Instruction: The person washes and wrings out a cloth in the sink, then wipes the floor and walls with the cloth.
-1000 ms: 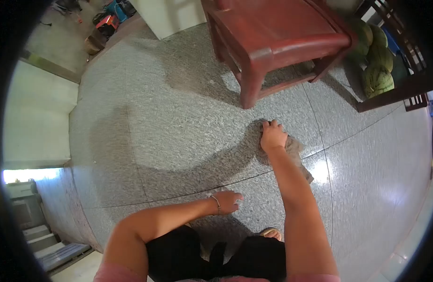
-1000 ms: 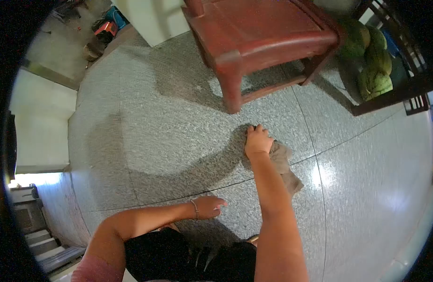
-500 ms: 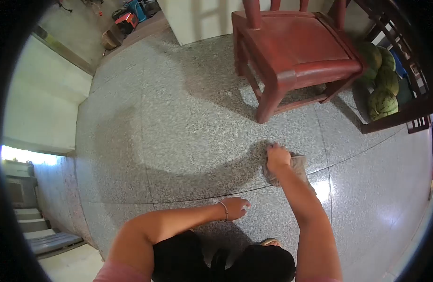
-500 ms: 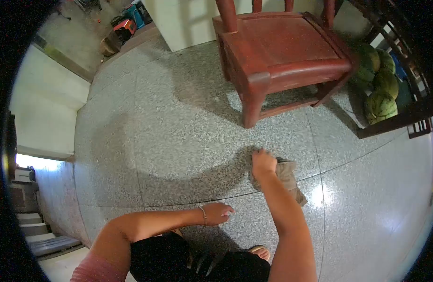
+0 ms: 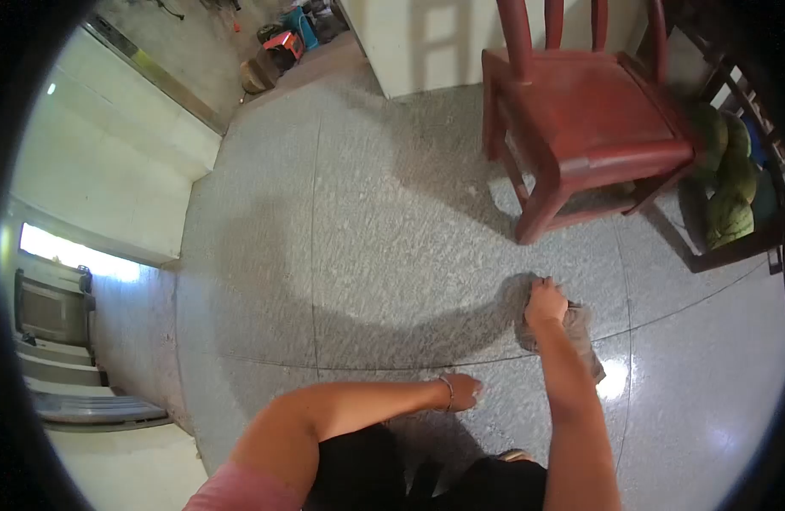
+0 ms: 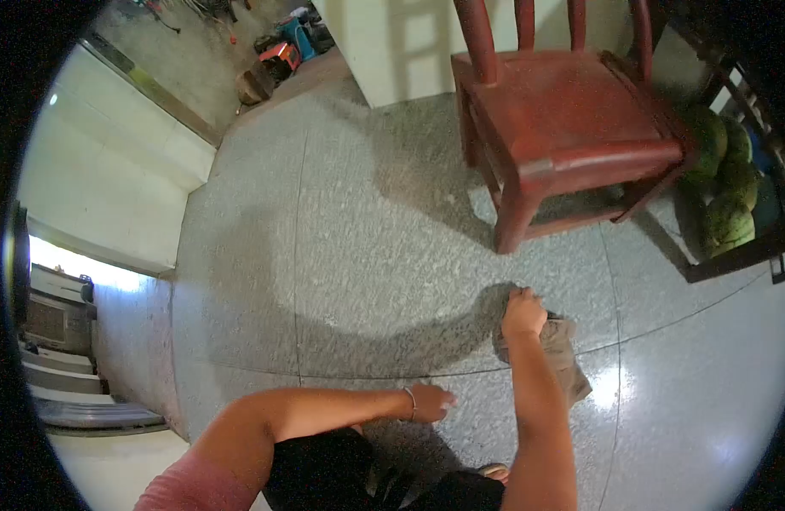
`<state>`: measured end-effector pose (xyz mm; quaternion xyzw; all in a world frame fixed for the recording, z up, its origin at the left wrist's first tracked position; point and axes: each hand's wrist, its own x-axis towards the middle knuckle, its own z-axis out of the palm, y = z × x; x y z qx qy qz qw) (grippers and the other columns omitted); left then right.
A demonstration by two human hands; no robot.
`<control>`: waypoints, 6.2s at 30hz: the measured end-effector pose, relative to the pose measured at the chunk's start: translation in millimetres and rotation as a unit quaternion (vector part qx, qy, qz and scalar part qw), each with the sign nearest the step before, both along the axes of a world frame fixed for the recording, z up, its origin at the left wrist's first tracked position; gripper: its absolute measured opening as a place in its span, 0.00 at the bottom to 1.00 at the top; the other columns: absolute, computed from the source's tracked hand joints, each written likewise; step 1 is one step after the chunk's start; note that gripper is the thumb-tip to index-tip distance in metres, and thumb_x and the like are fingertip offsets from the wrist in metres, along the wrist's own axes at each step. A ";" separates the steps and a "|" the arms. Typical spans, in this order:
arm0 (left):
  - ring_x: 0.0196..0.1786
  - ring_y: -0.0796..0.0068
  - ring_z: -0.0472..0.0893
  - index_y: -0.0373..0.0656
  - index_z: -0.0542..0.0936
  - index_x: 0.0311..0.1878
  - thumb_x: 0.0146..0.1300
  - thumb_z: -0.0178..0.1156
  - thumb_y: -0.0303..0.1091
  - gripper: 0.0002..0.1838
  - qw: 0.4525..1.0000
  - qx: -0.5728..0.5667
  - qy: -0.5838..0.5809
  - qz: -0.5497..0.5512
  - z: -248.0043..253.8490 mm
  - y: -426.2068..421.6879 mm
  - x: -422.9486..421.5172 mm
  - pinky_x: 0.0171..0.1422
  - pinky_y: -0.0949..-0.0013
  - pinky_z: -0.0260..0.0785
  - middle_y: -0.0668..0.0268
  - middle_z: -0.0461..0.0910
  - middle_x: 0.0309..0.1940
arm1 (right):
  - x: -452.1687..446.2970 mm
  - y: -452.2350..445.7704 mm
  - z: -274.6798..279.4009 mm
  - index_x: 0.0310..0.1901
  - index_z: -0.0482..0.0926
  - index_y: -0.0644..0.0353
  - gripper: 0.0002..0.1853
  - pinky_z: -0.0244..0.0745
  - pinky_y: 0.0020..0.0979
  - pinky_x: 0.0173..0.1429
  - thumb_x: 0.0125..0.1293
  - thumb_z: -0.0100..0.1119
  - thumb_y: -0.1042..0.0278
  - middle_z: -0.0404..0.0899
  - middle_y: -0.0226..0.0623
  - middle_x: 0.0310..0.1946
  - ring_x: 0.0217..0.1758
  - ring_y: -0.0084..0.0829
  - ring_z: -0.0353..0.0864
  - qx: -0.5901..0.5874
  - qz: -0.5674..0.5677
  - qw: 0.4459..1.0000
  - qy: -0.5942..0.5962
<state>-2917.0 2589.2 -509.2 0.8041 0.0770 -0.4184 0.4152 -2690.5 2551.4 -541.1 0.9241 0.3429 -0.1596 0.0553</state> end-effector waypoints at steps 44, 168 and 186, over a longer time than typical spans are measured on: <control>0.45 0.58 0.77 0.43 0.73 0.56 0.59 0.50 0.39 0.22 0.999 0.005 -0.032 -0.016 -12.9 2.7 -0.5 0.51 0.58 0.68 0.55 0.78 0.42 | 18.0 -22.9 -18.7 0.46 0.72 0.54 0.12 0.64 0.52 0.54 0.60 0.53 0.67 0.70 0.39 0.48 0.54 0.40 0.69 0.076 -0.046 0.996 -0.030; 0.45 0.59 0.77 0.42 0.79 0.40 0.49 0.56 0.34 0.14 0.866 0.239 -0.306 0.316 265.8 6.2 -135.8 0.51 0.56 0.62 0.61 0.79 0.39 | -16.8 -26.6 -11.6 0.59 0.69 0.45 0.31 0.61 0.49 0.58 0.53 0.62 0.49 0.60 0.46 0.60 0.61 0.48 0.60 0.171 -0.001 0.977 -0.125; 0.45 0.56 0.75 0.41 0.80 0.33 0.39 0.54 0.28 0.14 0.745 0.446 -0.203 0.453 303.4 -15.0 -246.8 0.50 0.54 0.64 0.60 0.77 0.38 | -158.9 57.2 -41.8 0.57 0.69 0.37 0.23 0.63 0.47 0.56 0.61 0.46 0.71 0.63 0.35 0.60 0.57 0.43 0.63 0.220 0.496 0.827 0.145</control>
